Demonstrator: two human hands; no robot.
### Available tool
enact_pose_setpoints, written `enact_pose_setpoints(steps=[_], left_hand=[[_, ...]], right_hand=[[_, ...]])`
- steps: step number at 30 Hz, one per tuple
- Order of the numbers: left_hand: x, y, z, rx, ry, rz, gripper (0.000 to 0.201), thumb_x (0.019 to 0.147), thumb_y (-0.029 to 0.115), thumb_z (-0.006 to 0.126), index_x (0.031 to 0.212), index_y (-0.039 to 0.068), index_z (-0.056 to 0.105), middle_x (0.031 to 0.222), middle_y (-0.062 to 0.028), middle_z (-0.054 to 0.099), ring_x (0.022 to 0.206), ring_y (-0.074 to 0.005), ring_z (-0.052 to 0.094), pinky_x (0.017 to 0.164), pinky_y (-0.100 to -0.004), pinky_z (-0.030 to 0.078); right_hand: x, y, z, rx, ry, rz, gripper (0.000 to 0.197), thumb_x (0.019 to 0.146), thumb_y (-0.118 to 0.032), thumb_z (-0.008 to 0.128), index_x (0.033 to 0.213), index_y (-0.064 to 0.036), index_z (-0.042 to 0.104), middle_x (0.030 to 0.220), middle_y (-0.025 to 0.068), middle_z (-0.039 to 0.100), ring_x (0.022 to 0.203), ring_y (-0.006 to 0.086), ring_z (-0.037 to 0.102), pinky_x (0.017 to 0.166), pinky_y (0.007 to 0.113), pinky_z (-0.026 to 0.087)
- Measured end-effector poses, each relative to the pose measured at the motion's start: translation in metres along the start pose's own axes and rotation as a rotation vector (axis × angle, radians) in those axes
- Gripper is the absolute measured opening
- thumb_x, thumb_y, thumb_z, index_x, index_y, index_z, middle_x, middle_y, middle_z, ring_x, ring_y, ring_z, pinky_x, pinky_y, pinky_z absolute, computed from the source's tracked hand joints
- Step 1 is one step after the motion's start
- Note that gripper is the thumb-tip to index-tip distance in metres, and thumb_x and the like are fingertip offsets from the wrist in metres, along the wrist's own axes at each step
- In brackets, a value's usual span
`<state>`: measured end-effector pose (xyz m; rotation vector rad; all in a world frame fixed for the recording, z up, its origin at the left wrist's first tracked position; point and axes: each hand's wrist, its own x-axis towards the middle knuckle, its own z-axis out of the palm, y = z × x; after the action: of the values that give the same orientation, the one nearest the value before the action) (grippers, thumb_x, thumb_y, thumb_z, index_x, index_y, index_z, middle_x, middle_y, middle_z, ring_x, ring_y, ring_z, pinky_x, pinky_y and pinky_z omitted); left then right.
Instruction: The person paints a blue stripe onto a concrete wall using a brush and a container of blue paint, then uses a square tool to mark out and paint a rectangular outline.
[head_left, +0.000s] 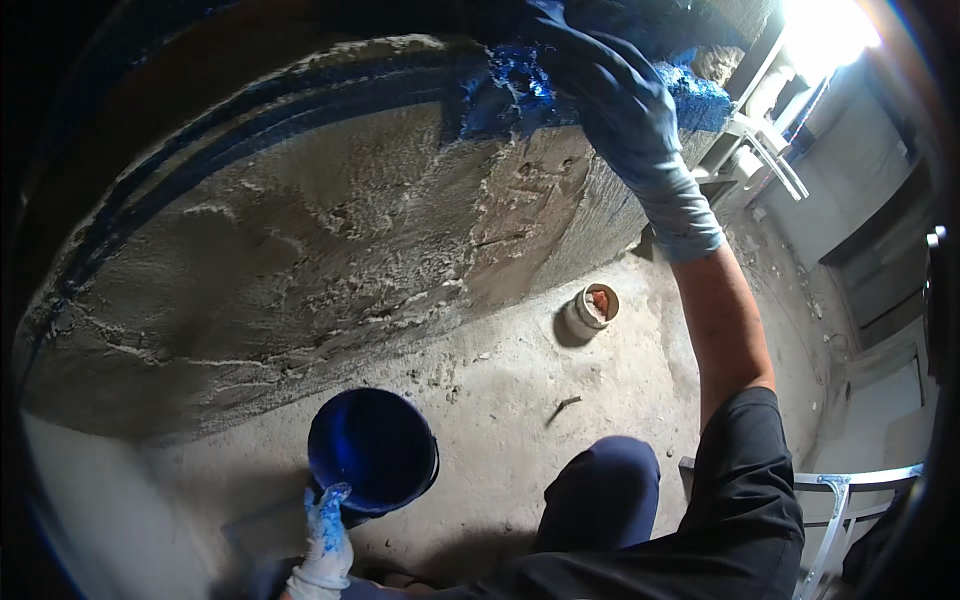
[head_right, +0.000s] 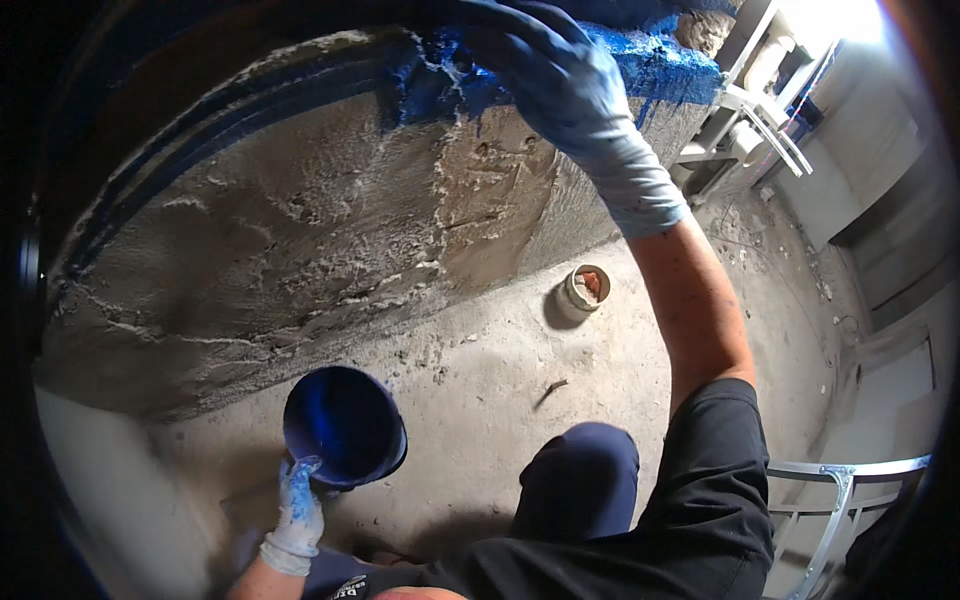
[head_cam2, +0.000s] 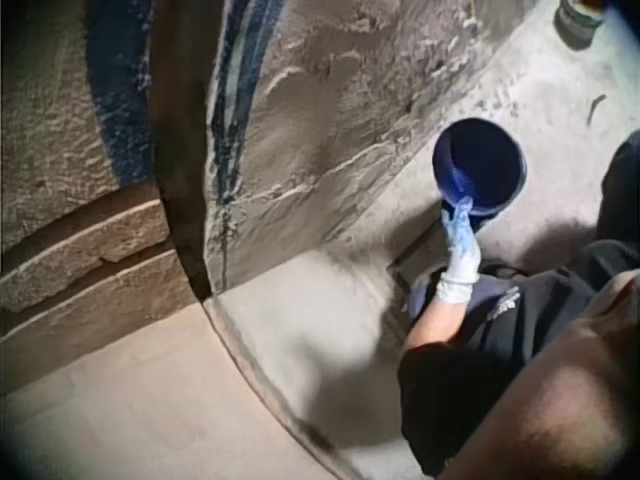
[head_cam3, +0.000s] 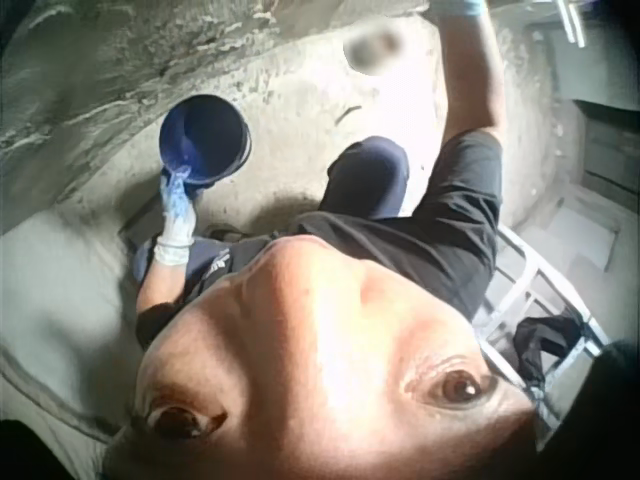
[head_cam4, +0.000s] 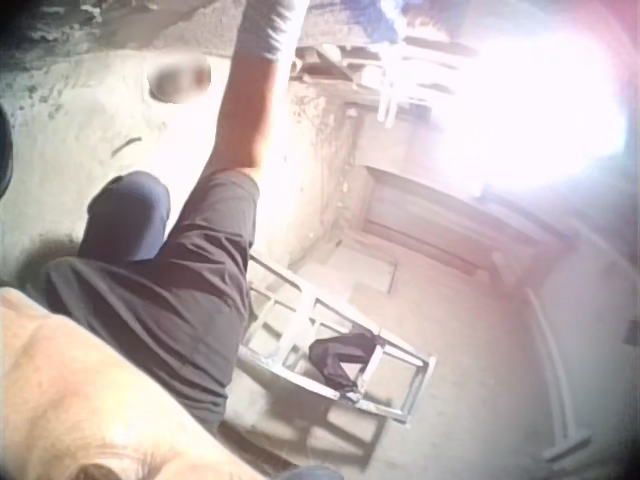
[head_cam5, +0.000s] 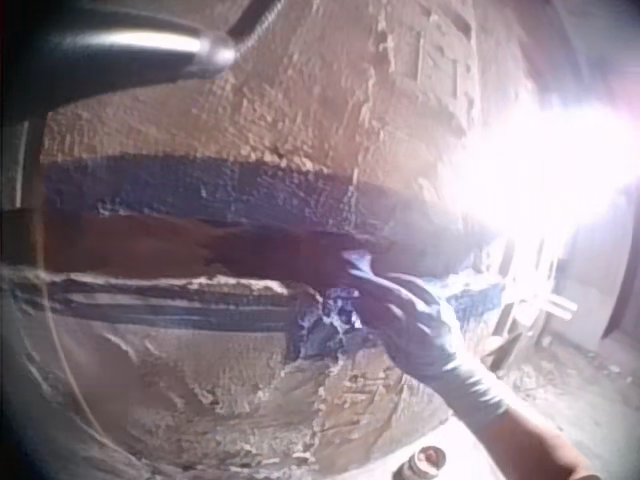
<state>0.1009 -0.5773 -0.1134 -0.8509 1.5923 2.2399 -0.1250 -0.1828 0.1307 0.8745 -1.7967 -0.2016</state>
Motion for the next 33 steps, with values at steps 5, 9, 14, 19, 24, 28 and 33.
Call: enact_pose_setpoints(steps=[5,9,14,19,24,28,33], left_hand=[[0.005,0.04,0.019,0.141,-0.193,0.013,0.044,0.081,0.015,0.063,0.123,0.008,0.049,0.109,-0.005,0.058,0.095,-0.0177,0.057,0.085,-0.0304,0.048],[0.031,0.041,0.036,0.233,-0.285,0.046,0.037,0.084,0.011,0.058,0.119,0.005,0.048,0.107,-0.0068,0.058,0.095,-0.0171,0.056,0.087,-0.0292,0.047],[0.056,0.031,0.068,0.207,-0.395,0.086,0.048,0.079,0.016,0.058,0.125,0.007,0.047,0.111,-0.0105,0.058,0.097,-0.0255,0.06,0.076,-0.0405,0.057],[0.058,0.032,0.08,0.119,-0.534,0.211,0.047,0.082,0.022,0.058,0.125,0.004,0.048,0.11,-0.009,0.059,0.092,-0.0212,0.062,0.074,-0.0343,0.056],[0.052,0.044,0.095,0.142,-0.422,0.108,0.033,0.083,0.017,0.066,0.11,0.008,0.05,0.099,-0.0063,0.059,0.083,-0.0166,0.063,0.07,-0.0295,0.055],[0.058,0.033,0.09,0.068,-0.411,0.155,0.028,0.082,0.017,0.065,0.104,0.009,0.049,0.096,-0.0066,0.059,0.082,-0.017,0.063,0.067,-0.0297,0.056],[0.071,0.02,0.078,0.015,-0.409,0.23,0.017,0.092,0.015,0.055,0.107,0.007,0.051,0.096,-0.0046,0.06,0.088,-0.0149,0.062,0.078,-0.0268,0.052]], right_hand=[[-0.047,0.024,-0.006,0.134,0.161,0.211,0.033,0.076,0.005,0.063,0.106,-0.0056,0.064,0.112,0.0108,0.064,0.098,0.0277,0.062,0.085,0.034,0.05],[-0.013,-0.008,-0.002,0.071,0.162,0.172,0.028,0.077,0.001,0.065,0.104,-0.0074,0.066,0.108,0.0093,0.066,0.097,0.025,0.063,0.084,0.033,0.05],[0.047,-0.058,0.037,0.142,0.151,0.044,0.032,0.08,-0.017,0.066,0.111,-0.0151,0.062,0.113,0.0057,0.062,0.101,0.0244,0.059,0.083,0.036,0.052],[0.036,-0.04,0.017,0.15,0.031,0.123,0.028,0.079,-0.013,0.066,0.107,-0.0115,0.062,0.107,0.008,0.063,0.097,0.0258,0.06,0.081,0.037,0.052],[-0.029,0.02,-0.029,0.113,0.07,0.215,0.032,0.081,0.004,0.059,0.111,-0.0056,0.063,0.105,0.011,0.066,0.092,0.0256,0.064,0.081,0.031,0.052],[-0.005,-0.009,-0.011,0.199,0.118,0.27,0.03,0.08,-0.005,0.063,0.11,-0.0091,0.062,0.106,0.0095,0.065,0.095,0.0264,0.063,0.084,0.035,0.051],[0.036,-0.067,0.002,0.393,0.175,0.033,0.029,0.081,-0.011,0.064,0.109,-0.0111,0.061,0.102,0.0067,0.065,0.094,0.0278,0.062,0.082,0.038,0.05]])
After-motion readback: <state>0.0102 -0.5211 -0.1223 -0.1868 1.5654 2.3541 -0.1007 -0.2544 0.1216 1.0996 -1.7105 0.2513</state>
